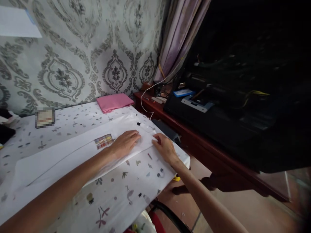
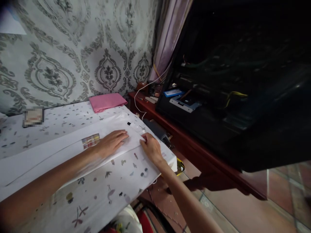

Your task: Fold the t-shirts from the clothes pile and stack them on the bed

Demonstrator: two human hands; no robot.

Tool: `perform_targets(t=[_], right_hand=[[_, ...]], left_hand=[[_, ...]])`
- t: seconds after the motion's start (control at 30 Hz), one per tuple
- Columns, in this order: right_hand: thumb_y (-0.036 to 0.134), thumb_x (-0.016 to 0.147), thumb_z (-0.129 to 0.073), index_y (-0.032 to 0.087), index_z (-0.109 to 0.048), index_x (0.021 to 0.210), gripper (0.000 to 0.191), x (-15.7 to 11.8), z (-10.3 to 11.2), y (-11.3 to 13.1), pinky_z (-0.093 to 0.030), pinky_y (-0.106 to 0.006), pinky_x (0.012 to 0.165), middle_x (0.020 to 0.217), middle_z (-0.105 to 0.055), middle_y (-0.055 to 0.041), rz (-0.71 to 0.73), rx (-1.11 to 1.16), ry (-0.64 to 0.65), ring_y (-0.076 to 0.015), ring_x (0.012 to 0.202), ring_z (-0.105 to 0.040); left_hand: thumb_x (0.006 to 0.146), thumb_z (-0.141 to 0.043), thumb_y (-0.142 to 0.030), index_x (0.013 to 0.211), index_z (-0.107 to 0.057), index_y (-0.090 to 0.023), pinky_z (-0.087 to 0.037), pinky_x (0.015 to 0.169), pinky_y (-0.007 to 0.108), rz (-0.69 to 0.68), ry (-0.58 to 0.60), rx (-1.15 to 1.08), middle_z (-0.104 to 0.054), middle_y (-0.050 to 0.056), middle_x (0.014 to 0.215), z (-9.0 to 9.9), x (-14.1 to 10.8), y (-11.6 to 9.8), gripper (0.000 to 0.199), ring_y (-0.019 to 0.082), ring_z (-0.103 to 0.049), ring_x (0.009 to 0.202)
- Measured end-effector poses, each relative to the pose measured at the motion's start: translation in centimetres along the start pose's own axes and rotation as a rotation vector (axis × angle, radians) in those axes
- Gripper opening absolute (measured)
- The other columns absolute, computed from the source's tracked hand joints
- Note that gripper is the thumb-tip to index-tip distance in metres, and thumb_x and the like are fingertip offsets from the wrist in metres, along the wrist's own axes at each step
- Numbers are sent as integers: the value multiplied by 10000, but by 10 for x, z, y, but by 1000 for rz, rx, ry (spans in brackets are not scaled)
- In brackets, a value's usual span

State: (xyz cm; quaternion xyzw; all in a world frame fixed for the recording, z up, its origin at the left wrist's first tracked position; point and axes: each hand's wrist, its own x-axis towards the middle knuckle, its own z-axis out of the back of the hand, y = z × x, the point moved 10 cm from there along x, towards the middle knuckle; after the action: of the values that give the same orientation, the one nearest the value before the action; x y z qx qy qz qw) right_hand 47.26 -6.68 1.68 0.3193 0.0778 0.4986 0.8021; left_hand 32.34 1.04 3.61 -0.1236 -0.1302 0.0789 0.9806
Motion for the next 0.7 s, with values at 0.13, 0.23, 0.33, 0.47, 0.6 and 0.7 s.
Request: perform_targets(t=[0.13, 0.23, 0.33, 0.47, 0.6, 0.7], right_hand=[[253, 806, -549, 217, -605, 1136, 336, -1, 3, -5, -406, -293, 640, 772, -644, 5, -37, 42, -13, -172, 644, -563], [224, 785, -533, 206, -594, 1176, 395, -2, 4, -8, -410, -291, 647, 761, -629, 12, -44, 63, -36, -167, 641, -557], [209, 773, -517, 211, -593, 1185, 418, -2, 6, -10, -421, -287, 646, 751, -619, 20, -31, 79, -72, -163, 640, -554], [187, 750, -506, 191, -613, 1179, 443, -4, 12, -12, -472, -306, 661, 864, -657, -23, -31, 102, -128, -163, 641, -565], [142, 800, -450, 184, -648, 1174, 425, -12, 27, 10, -542, -371, 762, 1084, -669, -117, 66, 82, -239, -209, 782, -650], [177, 917, -412, 212, -617, 1299, 436, -22, 14, 50, -514, -455, 995, 1277, -656, -134, 349, 35, -130, -271, 1183, -617]], left_hand=[[1038, -346, -286, 1390, -525, -211, -280, 1215, 466, 26, 66, 73, -483, 105, 1535, -19, 7, 8, 402, 233, -376, 1461], [1059, -282, -334, 1453, -486, -266, -220, 1232, 468, 30, 103, 110, -421, 76, 1587, -24, 6, 11, 449, 218, -327, 1491], [1066, -262, -394, 1490, -451, -308, -191, 1236, 474, 33, 151, 120, -359, 68, 1623, -27, 5, 10, 472, 222, -282, 1512], [1066, -249, -451, 1507, -428, -347, -173, 1237, 493, 41, 159, 103, -316, 48, 1644, -26, 4, 9, 487, 237, -236, 1529], [1064, -272, -450, 1506, -433, -357, -171, 1235, 512, 60, 176, 82, -298, 53, 1651, -28, 5, 9, 480, 251, -225, 1533], [1061, -283, -459, 1500, -447, -340, -173, 1239, 511, 81, 165, 100, -298, 53, 1650, -28, 6, 10, 483, 246, -223, 1534]])
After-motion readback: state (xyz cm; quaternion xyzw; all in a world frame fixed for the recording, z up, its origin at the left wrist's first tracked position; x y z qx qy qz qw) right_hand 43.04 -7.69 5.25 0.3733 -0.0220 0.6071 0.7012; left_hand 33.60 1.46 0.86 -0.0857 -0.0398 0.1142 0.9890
